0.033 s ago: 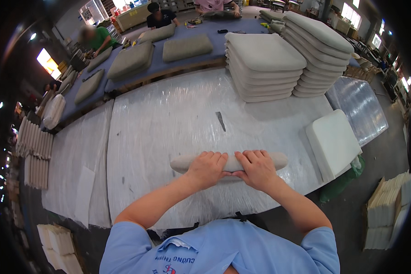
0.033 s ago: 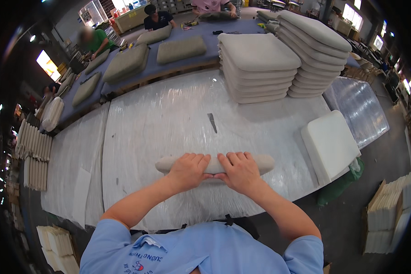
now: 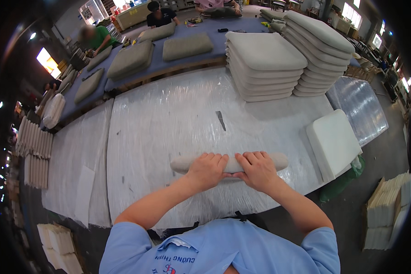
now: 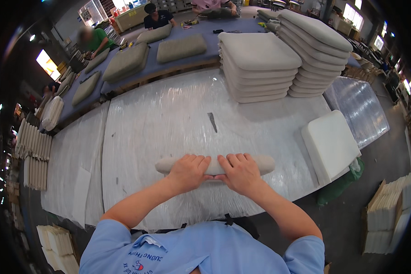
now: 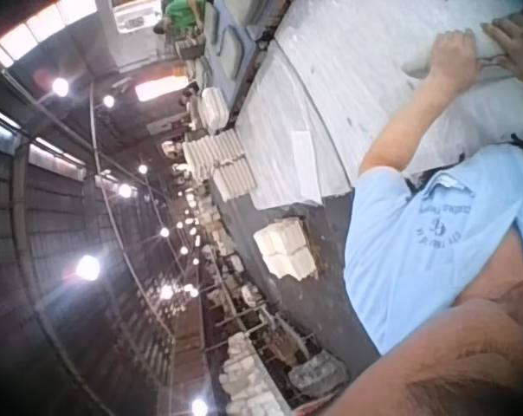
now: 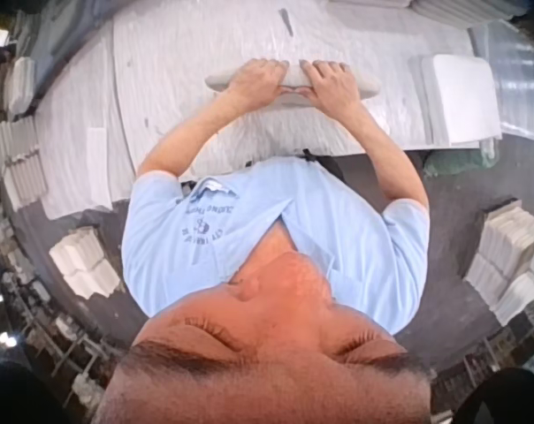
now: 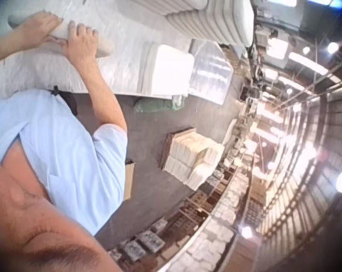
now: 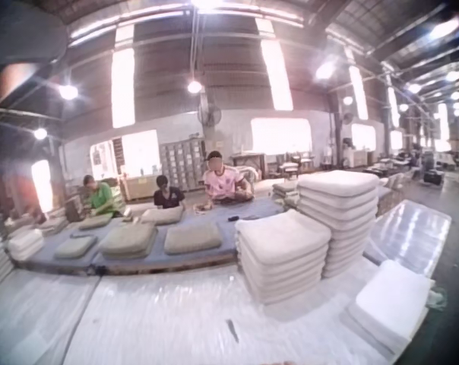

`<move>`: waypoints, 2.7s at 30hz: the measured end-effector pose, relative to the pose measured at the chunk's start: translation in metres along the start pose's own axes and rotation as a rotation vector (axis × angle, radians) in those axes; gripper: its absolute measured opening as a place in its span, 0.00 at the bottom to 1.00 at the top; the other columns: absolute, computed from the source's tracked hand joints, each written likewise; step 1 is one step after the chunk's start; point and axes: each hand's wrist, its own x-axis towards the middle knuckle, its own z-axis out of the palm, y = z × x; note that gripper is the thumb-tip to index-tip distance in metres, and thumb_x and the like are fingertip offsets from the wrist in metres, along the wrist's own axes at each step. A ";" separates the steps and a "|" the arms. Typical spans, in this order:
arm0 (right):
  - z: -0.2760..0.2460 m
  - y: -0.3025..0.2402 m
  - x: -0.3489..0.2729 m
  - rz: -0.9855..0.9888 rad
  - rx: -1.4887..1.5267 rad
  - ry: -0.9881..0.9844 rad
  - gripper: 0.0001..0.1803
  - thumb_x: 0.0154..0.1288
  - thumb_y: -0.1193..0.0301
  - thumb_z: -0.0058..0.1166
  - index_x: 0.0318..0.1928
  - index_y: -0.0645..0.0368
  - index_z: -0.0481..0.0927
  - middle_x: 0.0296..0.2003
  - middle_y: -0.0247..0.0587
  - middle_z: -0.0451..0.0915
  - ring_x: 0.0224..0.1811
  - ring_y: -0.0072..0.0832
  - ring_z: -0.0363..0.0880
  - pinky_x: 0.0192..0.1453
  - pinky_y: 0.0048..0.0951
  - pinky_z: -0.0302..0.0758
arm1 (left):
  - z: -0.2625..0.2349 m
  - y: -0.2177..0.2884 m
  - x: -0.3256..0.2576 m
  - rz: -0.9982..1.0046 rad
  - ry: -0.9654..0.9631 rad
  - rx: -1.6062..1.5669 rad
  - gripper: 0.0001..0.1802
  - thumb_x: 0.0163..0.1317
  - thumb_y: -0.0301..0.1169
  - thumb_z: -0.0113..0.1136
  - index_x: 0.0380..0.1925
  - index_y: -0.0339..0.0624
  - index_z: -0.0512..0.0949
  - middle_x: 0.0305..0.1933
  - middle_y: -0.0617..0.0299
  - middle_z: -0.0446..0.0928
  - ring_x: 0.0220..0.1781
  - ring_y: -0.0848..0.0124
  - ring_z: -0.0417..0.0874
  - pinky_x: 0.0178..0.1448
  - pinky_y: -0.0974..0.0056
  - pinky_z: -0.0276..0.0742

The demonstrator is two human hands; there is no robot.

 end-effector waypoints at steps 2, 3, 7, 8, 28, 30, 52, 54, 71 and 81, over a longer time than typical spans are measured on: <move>0.002 0.000 -0.006 -0.022 -0.005 -0.054 0.33 0.59 0.51 0.70 0.59 0.58 0.82 0.45 0.40 0.83 0.47 0.38 0.83 0.54 0.41 0.76 | 0.001 0.005 -0.004 0.007 -0.007 -0.017 0.33 0.54 0.48 0.74 0.52 0.33 0.79 0.39 0.55 0.82 0.39 0.58 0.85 0.49 0.56 0.80; 0.002 -0.001 -0.010 -0.033 -0.007 -0.080 0.34 0.58 0.52 0.70 0.59 0.59 0.82 0.45 0.39 0.84 0.47 0.38 0.83 0.54 0.41 0.76 | 0.002 0.007 -0.007 0.011 -0.011 -0.024 0.33 0.54 0.47 0.74 0.52 0.33 0.79 0.39 0.56 0.82 0.39 0.59 0.85 0.48 0.56 0.80; 0.005 -0.014 -0.031 -0.079 0.042 -0.117 0.34 0.56 0.51 0.71 0.58 0.59 0.82 0.47 0.41 0.84 0.48 0.39 0.83 0.53 0.41 0.77 | -0.012 0.024 -0.023 -0.012 -0.203 -0.134 0.34 0.60 0.50 0.70 0.55 0.31 0.78 0.46 0.50 0.83 0.47 0.54 0.86 0.53 0.54 0.81; 0.001 -0.021 -0.038 -0.077 0.058 -0.135 0.35 0.56 0.51 0.71 0.59 0.59 0.82 0.47 0.42 0.84 0.48 0.39 0.83 0.52 0.41 0.77 | -0.021 0.028 -0.026 -0.045 -0.284 -0.206 0.35 0.63 0.51 0.68 0.57 0.30 0.77 0.50 0.48 0.83 0.51 0.52 0.85 0.56 0.53 0.81; 0.144 0.020 -0.047 0.374 0.424 -1.174 0.53 0.77 0.32 0.32 0.83 0.65 0.50 0.84 0.56 0.47 0.87 0.50 0.42 0.86 0.59 0.42 | 0.140 -0.031 -0.077 -0.448 -0.989 -0.584 0.49 0.78 0.64 0.37 0.82 0.34 0.50 0.88 0.44 0.46 0.89 0.52 0.44 0.89 0.50 0.40; 0.167 0.027 -0.039 0.395 0.401 -1.158 0.55 0.76 0.30 0.32 0.83 0.65 0.50 0.84 0.56 0.47 0.88 0.50 0.41 0.87 0.58 0.41 | 0.151 -0.037 -0.070 -0.488 -0.995 -0.562 0.49 0.78 0.63 0.37 0.82 0.34 0.50 0.88 0.45 0.47 0.89 0.52 0.44 0.89 0.51 0.40; 0.247 0.082 -0.032 0.623 0.771 -0.836 0.41 0.74 0.43 0.53 0.73 0.62 0.73 0.71 0.54 0.74 0.75 0.43 0.72 0.79 0.46 0.65 | 0.218 -0.083 -0.056 -0.703 -0.575 -0.716 0.27 0.77 0.45 0.55 0.67 0.38 0.77 0.70 0.47 0.78 0.76 0.53 0.74 0.78 0.56 0.68; 0.226 0.097 -0.041 0.792 0.976 -0.704 0.34 0.75 0.49 0.57 0.70 0.62 0.78 0.67 0.51 0.80 0.71 0.39 0.77 0.75 0.40 0.70 | 0.181 -0.084 -0.070 -0.753 -0.492 -0.776 0.23 0.76 0.42 0.58 0.63 0.40 0.82 0.64 0.48 0.83 0.74 0.55 0.77 0.74 0.60 0.72; 0.026 0.075 -0.106 1.125 1.398 0.355 0.30 0.83 0.51 0.44 0.46 0.67 0.89 0.41 0.46 0.90 0.42 0.28 0.86 0.52 0.31 0.80 | 0.019 -0.027 -0.117 -1.071 0.540 -1.075 0.24 0.81 0.38 0.46 0.46 0.28 0.86 0.50 0.52 0.88 0.53 0.65 0.85 0.62 0.61 0.77; 0.028 0.121 -0.050 1.052 1.354 0.451 0.29 0.83 0.52 0.47 0.43 0.68 0.87 0.39 0.48 0.89 0.39 0.33 0.88 0.48 0.34 0.82 | -0.009 -0.039 -0.041 -0.412 0.412 -0.312 0.12 0.73 0.33 0.62 0.48 0.36 0.86 0.48 0.53 0.87 0.51 0.56 0.86 0.60 0.56 0.78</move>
